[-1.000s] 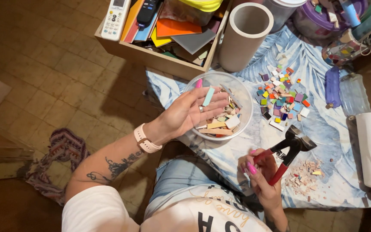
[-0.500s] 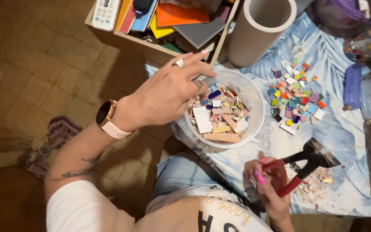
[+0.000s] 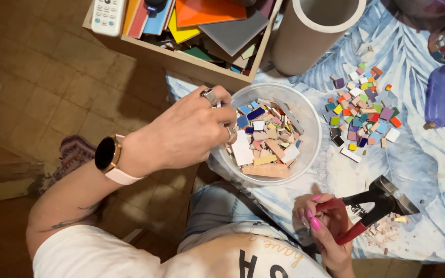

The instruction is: Cutting small mosaic tiles into smaller pieces using mosaic nippers over a craft table.

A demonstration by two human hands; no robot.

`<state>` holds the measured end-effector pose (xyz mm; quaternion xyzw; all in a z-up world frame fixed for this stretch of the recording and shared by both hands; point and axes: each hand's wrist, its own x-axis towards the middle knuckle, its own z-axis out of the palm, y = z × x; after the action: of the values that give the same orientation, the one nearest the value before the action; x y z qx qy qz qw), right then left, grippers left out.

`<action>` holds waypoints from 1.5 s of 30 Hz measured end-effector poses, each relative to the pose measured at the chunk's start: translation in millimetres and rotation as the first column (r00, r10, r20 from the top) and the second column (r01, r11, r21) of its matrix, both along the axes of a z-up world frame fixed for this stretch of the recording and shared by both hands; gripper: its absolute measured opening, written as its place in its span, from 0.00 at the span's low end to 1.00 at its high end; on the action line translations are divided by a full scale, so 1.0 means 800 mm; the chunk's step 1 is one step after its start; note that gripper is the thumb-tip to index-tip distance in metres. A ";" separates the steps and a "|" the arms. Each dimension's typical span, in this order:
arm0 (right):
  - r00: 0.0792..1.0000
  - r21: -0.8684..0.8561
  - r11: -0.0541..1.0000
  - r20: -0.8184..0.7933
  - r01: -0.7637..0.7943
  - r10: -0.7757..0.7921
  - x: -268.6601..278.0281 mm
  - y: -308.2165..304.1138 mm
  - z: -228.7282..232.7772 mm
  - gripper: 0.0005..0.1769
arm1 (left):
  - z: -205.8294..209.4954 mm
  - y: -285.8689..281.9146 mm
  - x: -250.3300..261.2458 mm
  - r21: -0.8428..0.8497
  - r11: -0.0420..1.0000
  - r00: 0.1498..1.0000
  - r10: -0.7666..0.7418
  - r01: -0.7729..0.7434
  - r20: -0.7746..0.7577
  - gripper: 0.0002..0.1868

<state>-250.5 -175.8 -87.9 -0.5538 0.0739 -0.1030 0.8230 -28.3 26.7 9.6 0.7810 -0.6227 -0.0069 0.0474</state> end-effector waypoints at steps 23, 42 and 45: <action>0.996 0.042 0.998 0.071 -0.050 0.047 0.004 0.001 0.010 0.15 | -0.015 -0.047 -0.002 0.210 0.961 0.958 -0.124 0.181 -0.258 0.34; 0.998 0.046 0.997 0.033 -0.063 0.062 0.004 0.000 0.010 0.13 | 0.065 -0.027 0.043 -0.122 0.992 0.996 0.029 -0.040 -0.085 0.08; 0.996 0.063 0.995 0.037 -0.077 0.075 0.003 -0.002 0.007 0.14 | 0.044 -0.012 0.031 -0.059 0.992 0.987 0.102 -0.110 -0.127 0.10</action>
<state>-248.4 -177.7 -82.3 -0.5276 0.0416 -0.0788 0.8448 -3.4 16.8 44.5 0.8091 -0.5761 -0.0325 0.1118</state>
